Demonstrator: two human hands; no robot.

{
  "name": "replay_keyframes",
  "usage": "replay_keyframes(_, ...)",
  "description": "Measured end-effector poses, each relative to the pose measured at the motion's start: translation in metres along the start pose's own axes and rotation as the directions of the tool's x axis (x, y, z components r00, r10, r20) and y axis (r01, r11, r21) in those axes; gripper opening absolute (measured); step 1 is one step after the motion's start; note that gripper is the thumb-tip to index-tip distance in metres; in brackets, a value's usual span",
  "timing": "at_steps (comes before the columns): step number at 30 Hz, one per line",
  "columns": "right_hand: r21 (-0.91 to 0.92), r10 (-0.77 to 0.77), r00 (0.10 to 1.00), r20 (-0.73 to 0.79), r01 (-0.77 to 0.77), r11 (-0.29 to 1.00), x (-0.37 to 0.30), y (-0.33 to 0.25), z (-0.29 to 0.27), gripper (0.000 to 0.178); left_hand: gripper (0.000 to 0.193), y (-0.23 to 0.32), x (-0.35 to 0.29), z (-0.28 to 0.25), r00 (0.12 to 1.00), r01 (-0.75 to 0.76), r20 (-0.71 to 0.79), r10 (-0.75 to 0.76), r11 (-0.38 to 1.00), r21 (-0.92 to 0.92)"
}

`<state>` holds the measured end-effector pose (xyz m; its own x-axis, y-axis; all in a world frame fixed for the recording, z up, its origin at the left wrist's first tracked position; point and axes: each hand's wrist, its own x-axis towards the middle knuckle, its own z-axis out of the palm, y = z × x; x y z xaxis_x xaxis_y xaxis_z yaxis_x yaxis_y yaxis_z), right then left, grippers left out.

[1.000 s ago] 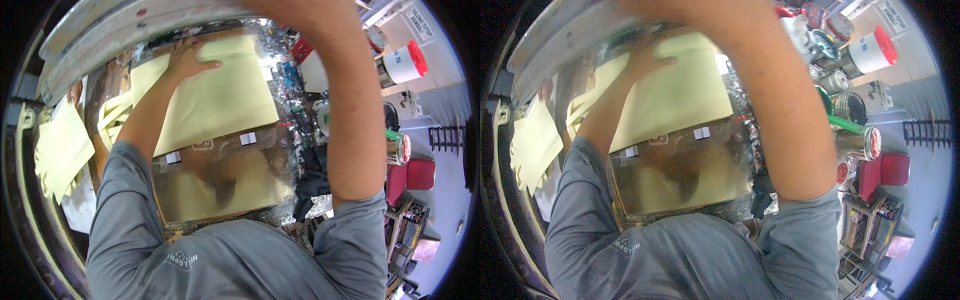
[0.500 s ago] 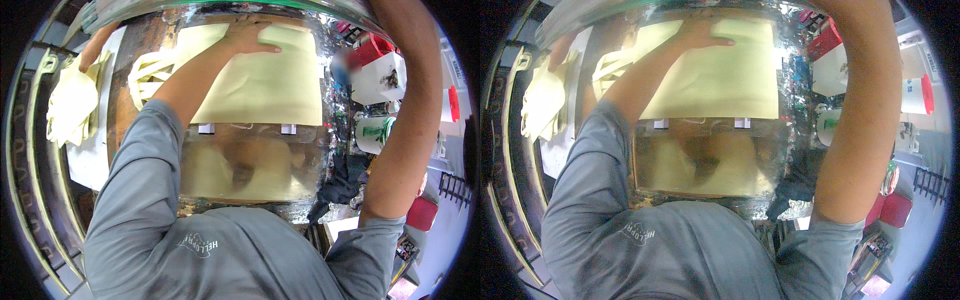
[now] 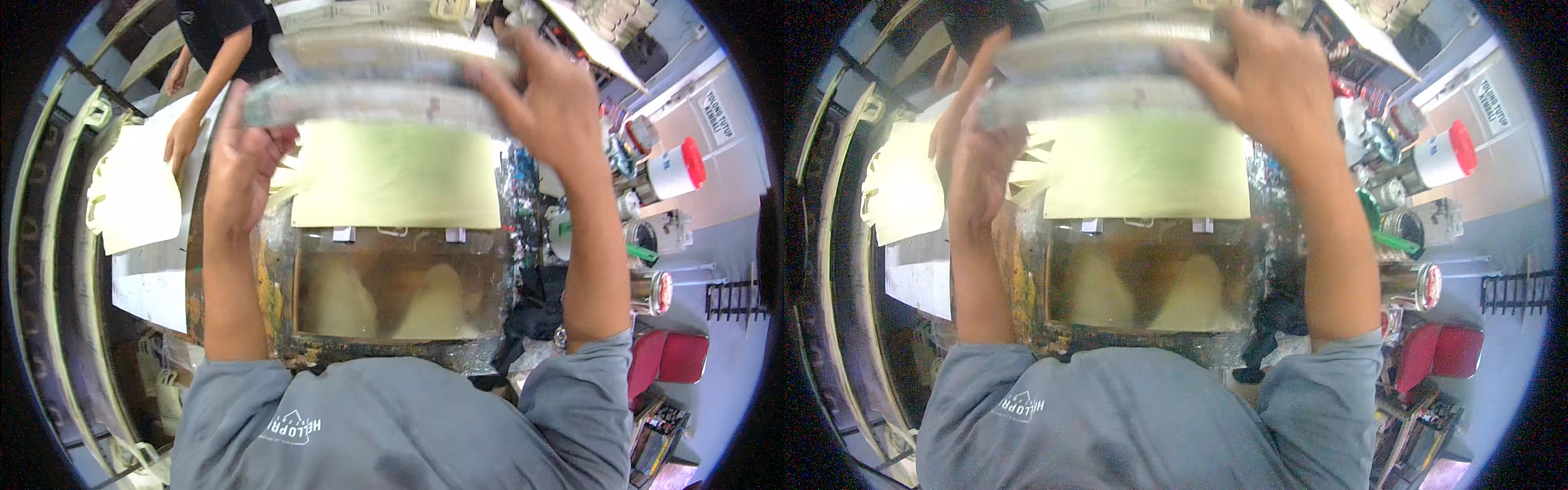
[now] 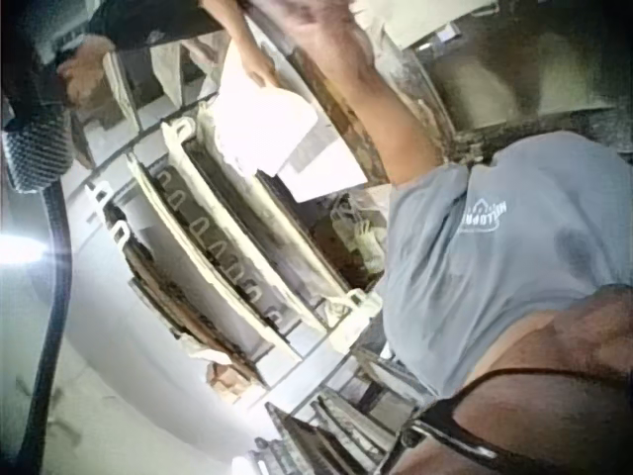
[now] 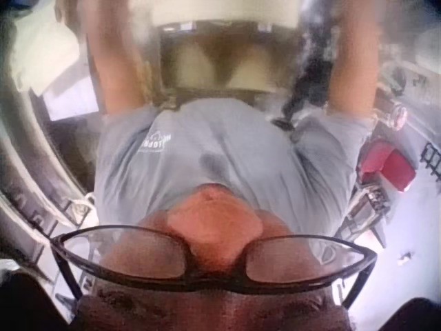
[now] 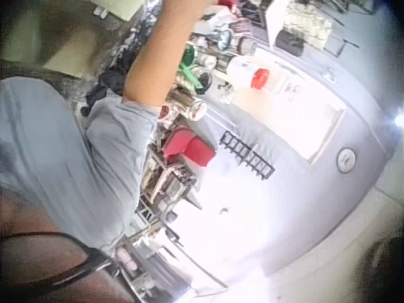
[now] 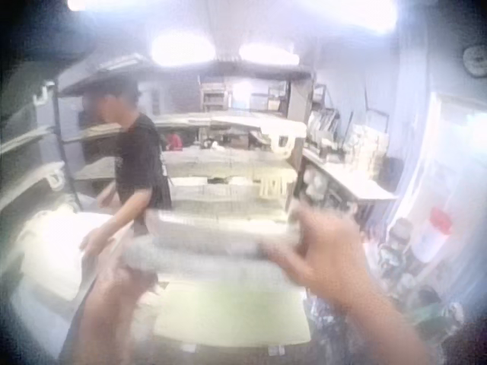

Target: The person performs screen printing on yellow bags by placing a bag on a flat board, lowering a mesh screen with green ink, and using a squeegee to spread the ink across the stencil. They repeat the process for several bags, moving them aside as they are finished.

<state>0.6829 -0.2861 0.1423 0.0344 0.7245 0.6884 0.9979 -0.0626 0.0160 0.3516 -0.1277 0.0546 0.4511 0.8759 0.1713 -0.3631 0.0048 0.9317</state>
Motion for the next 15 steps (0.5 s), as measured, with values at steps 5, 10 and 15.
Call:
replay_keyframes(5,0.072,-0.046,0.897,0.44,0.016,0.997,-0.042,-0.009,0.004,0.048,0.083,-0.039,-0.062,0.008,0.995,0.095,-0.076,-0.071,0.918,0.386)
replay_keyframes(10,0.047,-0.038,0.907,0.419,0.02,0.999,-0.1,-0.072,0.055,0.061,0.112,-0.135,-0.115,-0.035,0.993,-0.043,-0.055,0.1,0.771,0.635)
replay_keyframes(15,0.09,0.032,0.905,0.425,-0.077,0.993,-0.113,-0.068,0.095,0.063,0.119,-0.167,-0.129,-0.054,0.982,-0.103,-0.007,0.188,0.569,0.815)
